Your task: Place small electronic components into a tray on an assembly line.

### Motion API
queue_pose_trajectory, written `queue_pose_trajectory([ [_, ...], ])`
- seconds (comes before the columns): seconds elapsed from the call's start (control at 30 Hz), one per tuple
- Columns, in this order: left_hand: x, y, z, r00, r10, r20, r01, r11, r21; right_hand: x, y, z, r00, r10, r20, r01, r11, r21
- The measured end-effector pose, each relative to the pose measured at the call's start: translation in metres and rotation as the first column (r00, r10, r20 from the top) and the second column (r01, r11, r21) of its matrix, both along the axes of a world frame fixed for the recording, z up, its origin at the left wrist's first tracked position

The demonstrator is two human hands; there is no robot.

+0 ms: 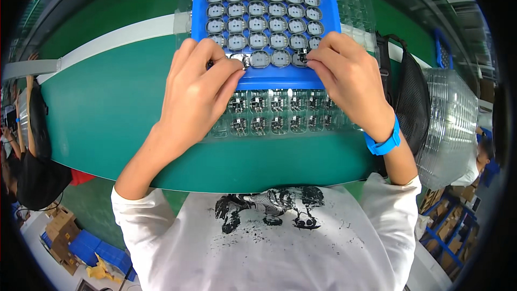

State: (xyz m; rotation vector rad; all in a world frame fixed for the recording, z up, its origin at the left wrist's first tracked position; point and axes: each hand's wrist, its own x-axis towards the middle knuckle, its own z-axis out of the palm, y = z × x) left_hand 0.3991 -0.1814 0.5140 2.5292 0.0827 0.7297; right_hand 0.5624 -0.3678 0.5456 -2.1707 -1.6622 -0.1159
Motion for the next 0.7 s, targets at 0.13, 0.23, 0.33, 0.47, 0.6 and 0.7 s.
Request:
queue_pose_trajectory([
  [0.13,0.0029,0.0025,-0.0020,0.999,0.022,-0.036,-0.019,0.998,0.062,-0.0024,0.0012,-0.0031,1.000,0.002,0.024,-0.001,1.000,-0.026],
  [0.23,0.0045,0.0047,-0.0058,0.999,0.018,-0.045,-0.016,0.999,0.050,-0.0021,0.0020,-0.0058,0.999,0.009,0.035,-0.008,0.999,-0.035],
  [0.33,0.0049,0.0043,-0.0074,0.998,0.021,-0.060,-0.019,0.999,0.031,-0.0034,0.0026,-0.0063,0.999,0.015,0.030,-0.014,0.999,-0.038],
  [0.47,0.0045,0.0035,-0.0060,0.998,0.019,-0.064,-0.016,0.998,0.054,-0.0025,0.0017,-0.0079,1.000,0.027,0.014,-0.026,0.999,-0.036],
  [0.6,0.0041,0.0038,-0.0051,0.996,0.010,-0.087,-0.003,0.997,0.077,-0.0033,0.0012,-0.0088,1.000,0.015,0.013,-0.014,1.000,-0.020],
  [0.7,0.0041,0.0064,-0.0044,0.995,-0.004,-0.100,0.013,0.995,0.099,-0.0020,0.0011,-0.0114,1.000,0.025,0.015,-0.025,1.000,-0.007],
])
